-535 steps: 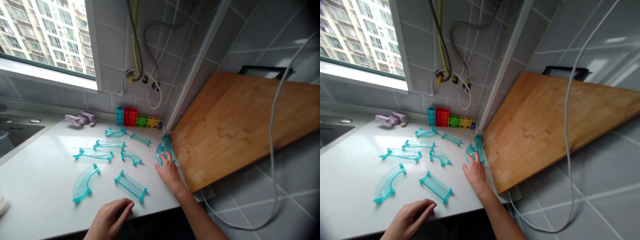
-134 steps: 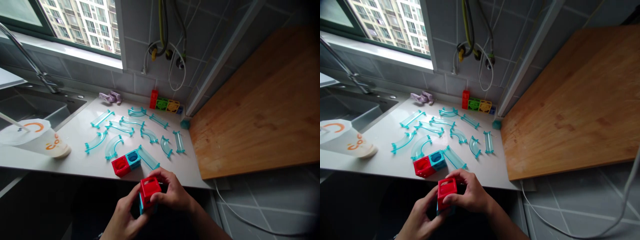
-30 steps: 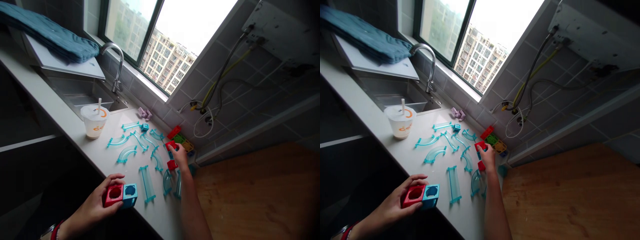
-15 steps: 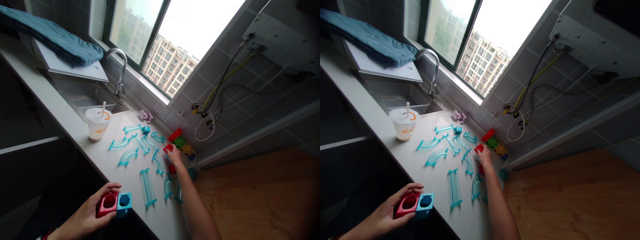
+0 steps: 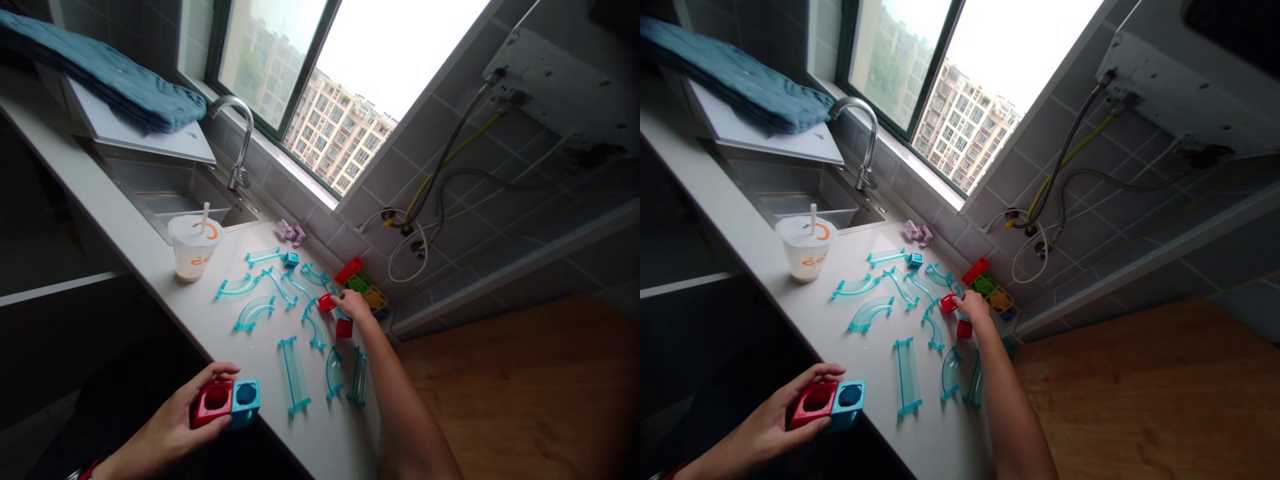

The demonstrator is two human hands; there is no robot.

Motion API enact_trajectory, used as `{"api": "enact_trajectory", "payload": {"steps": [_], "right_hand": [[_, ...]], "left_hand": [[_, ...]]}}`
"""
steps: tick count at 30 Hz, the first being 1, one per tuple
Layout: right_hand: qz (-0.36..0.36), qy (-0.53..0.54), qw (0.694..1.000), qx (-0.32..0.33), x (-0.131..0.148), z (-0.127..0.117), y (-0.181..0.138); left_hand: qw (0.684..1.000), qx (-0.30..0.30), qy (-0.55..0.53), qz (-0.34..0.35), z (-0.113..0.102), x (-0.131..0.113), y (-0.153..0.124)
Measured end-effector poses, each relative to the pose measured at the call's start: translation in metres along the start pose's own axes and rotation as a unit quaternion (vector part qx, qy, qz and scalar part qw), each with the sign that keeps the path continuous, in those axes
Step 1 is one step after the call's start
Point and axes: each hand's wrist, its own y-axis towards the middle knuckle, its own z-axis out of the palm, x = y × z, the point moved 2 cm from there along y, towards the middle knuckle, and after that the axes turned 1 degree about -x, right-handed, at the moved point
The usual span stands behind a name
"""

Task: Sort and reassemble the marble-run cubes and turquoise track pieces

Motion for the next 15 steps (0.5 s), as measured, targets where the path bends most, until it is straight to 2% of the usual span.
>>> {"api": "enact_trajectory", "payload": {"steps": [7, 12, 15], "right_hand": [[0.07, 0.172, 0.983, 0.005, -0.029, 0.006, -0.002], [0.139, 0.304, 0.942, 0.03, -0.052, 0.012, -0.014], [0.156, 0.347, 0.924, 0.043, -0.066, 0.011, -0.02]], "left_hand": [[0.994, -0.104, -0.013, -0.008, 0.003, 0.004, -0.001], [0.994, -0.111, -0.008, -0.008, 0.004, 0.002, -0.001], [0.995, -0.097, -0.01, -0.01, 0.001, 0.002, 0.0]]}}
